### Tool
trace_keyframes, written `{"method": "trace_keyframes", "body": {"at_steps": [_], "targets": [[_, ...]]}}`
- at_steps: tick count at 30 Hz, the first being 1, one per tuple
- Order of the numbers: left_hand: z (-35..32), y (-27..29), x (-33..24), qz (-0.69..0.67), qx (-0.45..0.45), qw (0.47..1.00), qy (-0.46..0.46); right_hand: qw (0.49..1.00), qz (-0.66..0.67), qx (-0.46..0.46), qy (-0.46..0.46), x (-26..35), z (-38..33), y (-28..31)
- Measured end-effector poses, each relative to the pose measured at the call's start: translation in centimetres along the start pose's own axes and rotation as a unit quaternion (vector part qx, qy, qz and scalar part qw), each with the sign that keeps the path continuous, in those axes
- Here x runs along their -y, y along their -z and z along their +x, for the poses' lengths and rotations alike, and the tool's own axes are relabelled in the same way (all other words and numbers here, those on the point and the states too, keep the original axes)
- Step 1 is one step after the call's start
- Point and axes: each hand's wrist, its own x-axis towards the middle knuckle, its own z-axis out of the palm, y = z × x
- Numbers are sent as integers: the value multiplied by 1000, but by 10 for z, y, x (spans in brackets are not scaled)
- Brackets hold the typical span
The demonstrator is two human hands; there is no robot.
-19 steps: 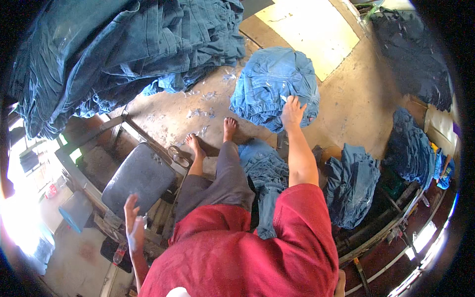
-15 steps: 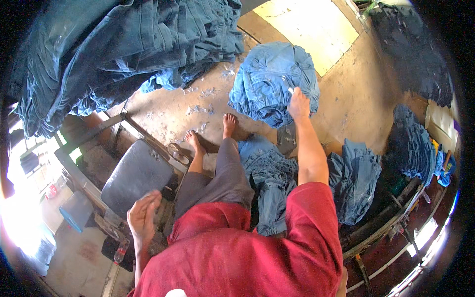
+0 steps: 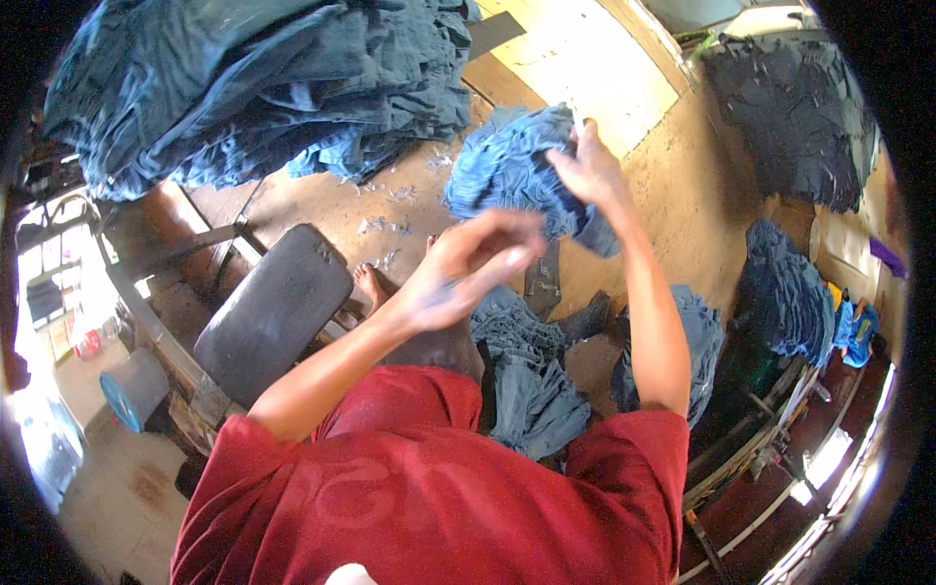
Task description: The person repeatedly scrapes seams on denim jeans using a small metal tool. They pick up a pair of jeans, place them on a cylindrical roller, scrape along the seams, then set the jeans aside and repeat with another pair.
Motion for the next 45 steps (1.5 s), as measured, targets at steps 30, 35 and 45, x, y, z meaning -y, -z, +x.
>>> {"method": "trace_keyframes", "body": {"at_steps": [30,35,45], "targets": [[-239,150,92,-375,-594,707,76,933,168,155,279,281,-291,-212],[-375,165,90,-314,-678,651,136,872,155,323,332,344,-340,-255],[-416,219,67,-329,-583,735,106,941,189,-155,236,294,-219,-181]]}}
